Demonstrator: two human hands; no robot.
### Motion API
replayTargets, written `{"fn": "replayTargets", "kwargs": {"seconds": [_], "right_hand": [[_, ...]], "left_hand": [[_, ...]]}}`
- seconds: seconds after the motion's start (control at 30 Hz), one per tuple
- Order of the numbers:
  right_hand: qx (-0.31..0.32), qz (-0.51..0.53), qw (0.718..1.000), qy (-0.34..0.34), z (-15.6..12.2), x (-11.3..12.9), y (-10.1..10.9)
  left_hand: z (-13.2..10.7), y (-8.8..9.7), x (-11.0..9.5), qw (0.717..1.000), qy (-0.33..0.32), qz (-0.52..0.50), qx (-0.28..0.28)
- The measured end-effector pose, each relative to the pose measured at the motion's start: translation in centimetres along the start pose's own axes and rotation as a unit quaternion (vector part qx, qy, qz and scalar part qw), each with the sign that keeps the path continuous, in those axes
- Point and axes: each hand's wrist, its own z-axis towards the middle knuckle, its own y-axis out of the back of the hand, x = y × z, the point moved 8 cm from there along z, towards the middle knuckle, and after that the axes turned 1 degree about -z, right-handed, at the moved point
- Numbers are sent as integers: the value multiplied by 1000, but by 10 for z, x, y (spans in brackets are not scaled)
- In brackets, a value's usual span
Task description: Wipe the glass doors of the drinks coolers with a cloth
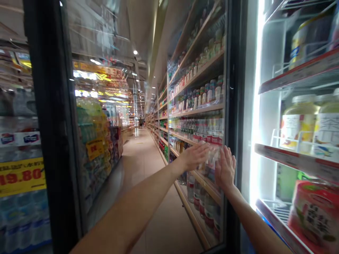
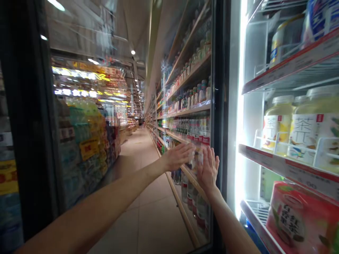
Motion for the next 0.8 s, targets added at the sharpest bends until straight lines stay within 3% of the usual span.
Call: {"fn": "replayTargets", "kwargs": {"seconds": [0.1,0.17,0.3,0.33,0.5,0.53,0.67,0.7,0.8], "right_hand": [[-14,9,1000,-2,13,14,-3],[-22,22,1000,5,22,26,-4],[-16,45,998,36,37,53,-9],[-17,48,998,42,40,59,-11],[-40,64,996,53,57,87,-17],[-42,66,995,59,59,93,-19],[-31,73,993,85,68,118,-30],[-28,73,993,86,71,122,-32],[-30,72,994,81,78,133,-35]], "left_hand": [[-14,23,46,990,133,33,-33],[-26,34,57,985,161,44,-37],[-53,39,31,999,9,32,1],[-60,43,31,999,1,36,0],[-100,80,75,977,184,101,-45],[-106,83,72,980,169,100,-36],[-129,84,46,997,7,68,29],[-133,88,52,996,20,76,28],[-149,112,90,972,188,140,-20]]}}
